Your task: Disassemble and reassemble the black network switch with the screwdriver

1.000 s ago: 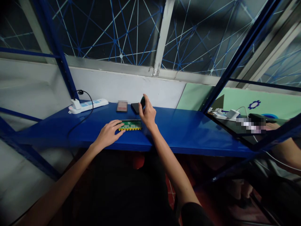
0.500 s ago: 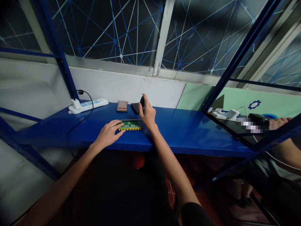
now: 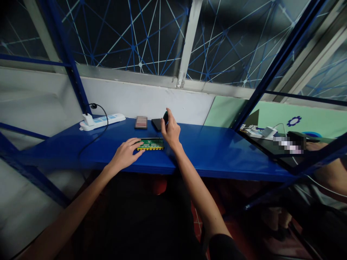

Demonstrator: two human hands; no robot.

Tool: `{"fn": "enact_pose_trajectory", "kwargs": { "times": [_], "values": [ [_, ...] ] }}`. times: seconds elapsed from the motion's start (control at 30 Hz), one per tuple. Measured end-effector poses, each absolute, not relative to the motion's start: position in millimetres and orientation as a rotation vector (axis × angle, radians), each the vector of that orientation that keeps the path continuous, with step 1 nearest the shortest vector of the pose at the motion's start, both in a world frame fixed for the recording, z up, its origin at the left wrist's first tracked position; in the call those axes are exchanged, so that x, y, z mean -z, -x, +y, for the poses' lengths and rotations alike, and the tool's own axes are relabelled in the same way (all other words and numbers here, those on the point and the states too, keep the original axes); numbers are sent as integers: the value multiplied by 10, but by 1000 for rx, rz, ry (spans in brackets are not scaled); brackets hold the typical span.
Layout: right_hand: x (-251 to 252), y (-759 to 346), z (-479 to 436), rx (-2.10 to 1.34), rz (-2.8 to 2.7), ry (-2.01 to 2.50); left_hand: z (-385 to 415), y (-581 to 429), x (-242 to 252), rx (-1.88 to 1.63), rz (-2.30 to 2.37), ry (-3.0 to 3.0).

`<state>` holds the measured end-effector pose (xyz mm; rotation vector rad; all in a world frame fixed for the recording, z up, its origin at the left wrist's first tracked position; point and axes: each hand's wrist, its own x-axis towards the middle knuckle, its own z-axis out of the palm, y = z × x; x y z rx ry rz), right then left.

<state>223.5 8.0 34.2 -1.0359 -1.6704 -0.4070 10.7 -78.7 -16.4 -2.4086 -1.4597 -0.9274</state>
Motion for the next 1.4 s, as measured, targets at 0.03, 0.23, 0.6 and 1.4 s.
{"fn": "enact_pose_trajectory", "kwargs": {
  "times": [0.03, 0.23, 0.6, 1.4],
  "values": [
    [-342, -2236, 84, 415, -1656, 1041, -788, -108, 161, 922, -1465, 2410],
    [-347, -2245, 78, 423, -1645, 1058, -778, -105, 172, 921, -1463, 2418],
    [-361, -2243, 54, 313, -1695, 1078, -789, -106, 158, 906, -1471, 2414],
    [-398, -2260, 31, 251, -1748, 1197, -794, -112, 161, 912, -1476, 2405]
  ]
}}
